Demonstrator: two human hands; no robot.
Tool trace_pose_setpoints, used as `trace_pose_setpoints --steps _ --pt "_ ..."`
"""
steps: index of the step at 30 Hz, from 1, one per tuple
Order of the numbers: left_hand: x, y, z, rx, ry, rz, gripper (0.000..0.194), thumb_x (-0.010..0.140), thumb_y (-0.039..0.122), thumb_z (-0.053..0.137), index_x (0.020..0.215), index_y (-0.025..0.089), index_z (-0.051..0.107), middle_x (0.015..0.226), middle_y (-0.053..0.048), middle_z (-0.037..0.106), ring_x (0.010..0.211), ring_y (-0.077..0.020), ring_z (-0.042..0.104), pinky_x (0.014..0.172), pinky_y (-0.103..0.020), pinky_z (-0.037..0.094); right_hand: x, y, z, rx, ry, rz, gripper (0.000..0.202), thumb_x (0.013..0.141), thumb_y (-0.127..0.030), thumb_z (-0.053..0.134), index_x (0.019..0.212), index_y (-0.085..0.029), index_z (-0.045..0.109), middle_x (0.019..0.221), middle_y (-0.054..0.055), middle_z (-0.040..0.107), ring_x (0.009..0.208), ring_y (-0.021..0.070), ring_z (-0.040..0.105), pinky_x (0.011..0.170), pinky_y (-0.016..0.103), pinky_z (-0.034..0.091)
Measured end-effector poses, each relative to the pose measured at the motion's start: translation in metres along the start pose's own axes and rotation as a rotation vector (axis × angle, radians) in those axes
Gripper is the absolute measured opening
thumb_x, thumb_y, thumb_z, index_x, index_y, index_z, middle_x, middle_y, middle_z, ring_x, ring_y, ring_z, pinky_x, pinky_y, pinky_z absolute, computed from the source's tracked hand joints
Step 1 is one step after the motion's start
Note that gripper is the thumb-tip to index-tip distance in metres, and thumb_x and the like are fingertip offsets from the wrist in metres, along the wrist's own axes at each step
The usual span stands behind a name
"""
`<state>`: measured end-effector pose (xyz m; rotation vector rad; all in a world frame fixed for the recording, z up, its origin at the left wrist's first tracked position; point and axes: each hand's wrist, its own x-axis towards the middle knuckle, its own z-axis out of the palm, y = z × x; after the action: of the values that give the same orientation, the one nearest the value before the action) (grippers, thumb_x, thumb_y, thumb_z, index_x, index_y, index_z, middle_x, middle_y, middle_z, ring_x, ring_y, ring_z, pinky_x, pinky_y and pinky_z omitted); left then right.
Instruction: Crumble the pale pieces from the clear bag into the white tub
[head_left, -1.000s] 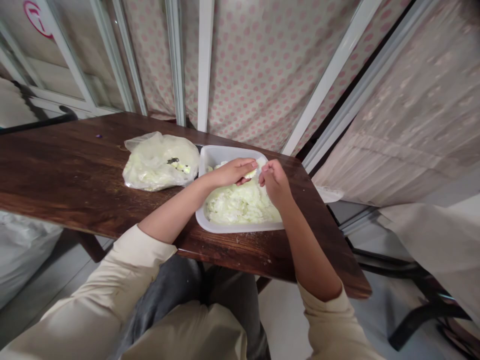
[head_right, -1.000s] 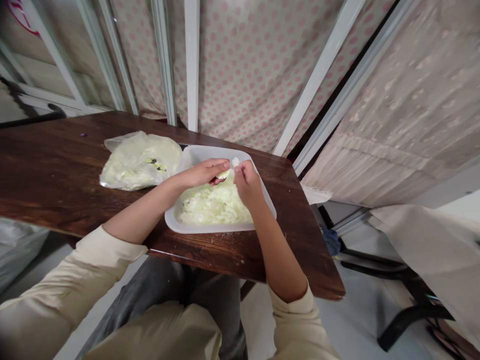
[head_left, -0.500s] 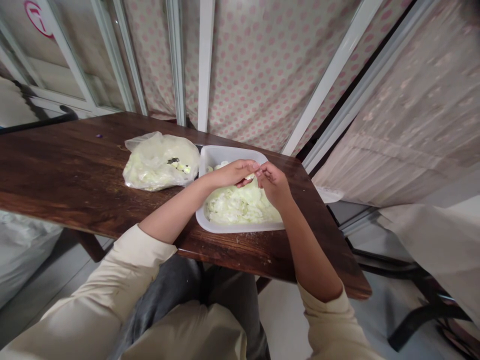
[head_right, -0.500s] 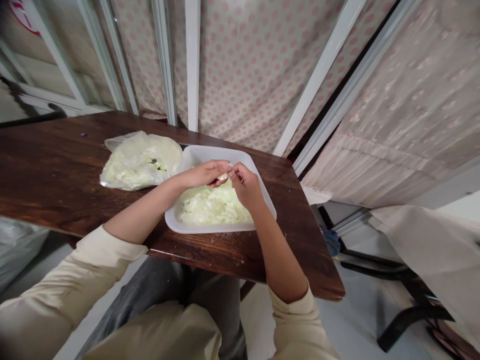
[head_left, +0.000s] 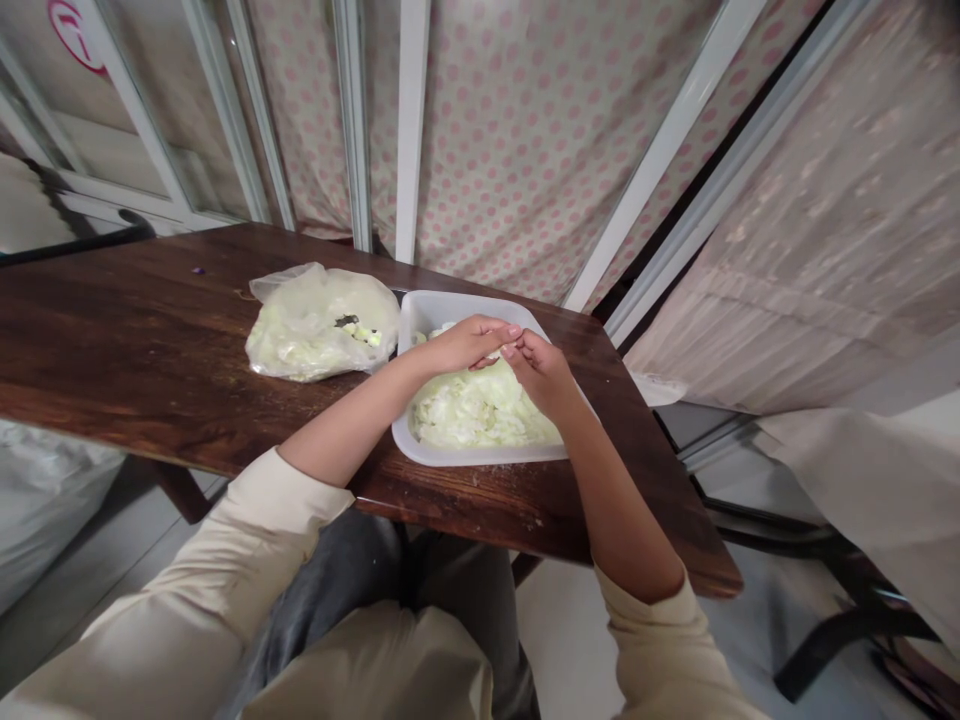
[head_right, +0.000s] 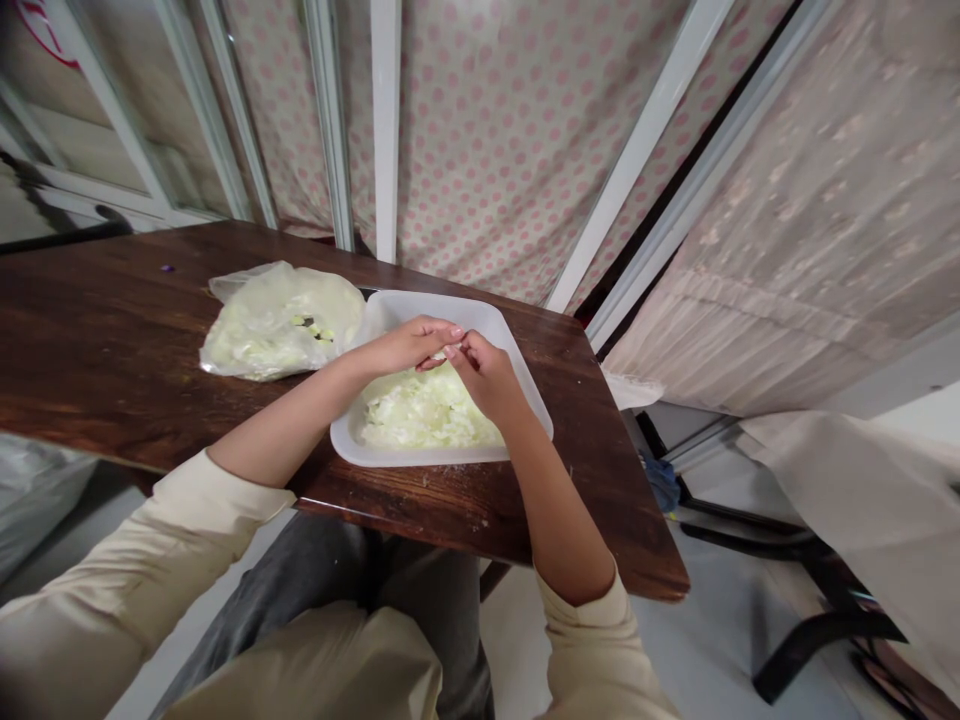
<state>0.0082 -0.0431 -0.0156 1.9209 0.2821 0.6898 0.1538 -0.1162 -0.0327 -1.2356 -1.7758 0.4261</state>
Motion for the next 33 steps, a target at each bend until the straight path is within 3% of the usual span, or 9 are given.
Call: trace_pose_setpoints --steps 4,8,10,17,24,27,33 --pt "0.000 -0.002 0.001 -0.006 -0.051 -0.006 0.037 0.088 0.048 0.039 0.073 0.016 0.047 0.052 0.005 0.039 0.042 -0.0038 0.036 0.042 -0.018 0.029 0.003 0.005 -0.003 0.007 0.083 -0.002 0.027 0.084 -0.043 0.047 0.068 -0.021 0.045 0.053 -0.006 0.032 0.049 0.0085 0.029 0.048 0.024 0.023" --pt "-0.002 0.001 0.003 -0.005 -0.012 -0.054 0.029 0.088 0.044 0.044 0.077 0.017 0.042 0.063 0.003 0.050 0.047 -0.0039 0.044 0.043 -0.017 0.031 0.005 0.008 -0.007 -0.028 0.330 0.070 0.029 0.081 -0.035 0.049 0.059 -0.021 0.037 0.050 -0.006 0.027 0.048 0.0088 0.027 0.047 0.024 0.022" --pt "-0.002 0.002 0.003 -0.012 -0.003 -0.062 0.029 0.088 0.043 0.042 0.076 0.017 0.041 0.064 0.002 0.051 0.047 -0.0040 0.045 0.044 -0.017 0.033 0.004 0.006 -0.008 -0.050 0.381 0.084 0.031 0.080 -0.033 0.050 0.056 -0.021 0.033 0.049 -0.006 0.027 0.048 0.0088 0.027 0.047 0.025 0.023" --pt "-0.002 0.003 0.000 0.044 0.039 -0.025 0.036 0.089 0.045 0.040 0.068 0.015 0.044 0.052 0.004 0.041 0.043 -0.0036 0.038 0.043 -0.017 0.032 -0.002 -0.002 -0.001 -0.130 0.046 0.013 0.027 0.082 -0.044 0.050 0.071 -0.019 0.052 0.053 -0.004 0.040 0.049 0.0092 0.033 0.050 0.025 0.026" --pt "-0.002 0.000 0.001 0.038 0.026 -0.007 0.043 0.086 0.052 0.039 0.066 0.015 0.047 0.051 0.004 0.040 0.042 -0.0030 0.036 0.040 -0.016 0.029 0.000 -0.002 -0.001 -0.118 0.015 0.005 0.027 0.084 -0.045 0.046 0.084 -0.020 0.056 0.064 -0.001 0.053 0.058 0.0123 0.045 0.054 0.025 0.032" --pt "-0.001 -0.002 0.001 -0.007 -0.019 -0.032 0.044 0.088 0.053 0.035 0.070 0.015 0.047 0.053 0.003 0.042 0.042 -0.0037 0.040 0.040 -0.016 0.031 0.000 -0.003 -0.002 -0.051 0.032 0.027 0.027 0.083 -0.045 0.047 0.078 -0.020 0.056 0.059 -0.001 0.051 0.058 0.0132 0.046 0.053 0.026 0.032" --pt "0.000 0.001 0.002 -0.013 -0.032 -0.035 0.022 0.087 0.038 0.048 0.083 0.016 0.045 0.066 0.001 0.054 0.052 -0.0055 0.052 0.043 -0.016 0.037 0.002 -0.002 -0.004 0.112 0.128 0.006 0.030 0.084 -0.042 0.048 0.063 -0.020 0.048 0.055 -0.002 0.048 0.053 0.0110 0.044 0.053 0.026 0.034"
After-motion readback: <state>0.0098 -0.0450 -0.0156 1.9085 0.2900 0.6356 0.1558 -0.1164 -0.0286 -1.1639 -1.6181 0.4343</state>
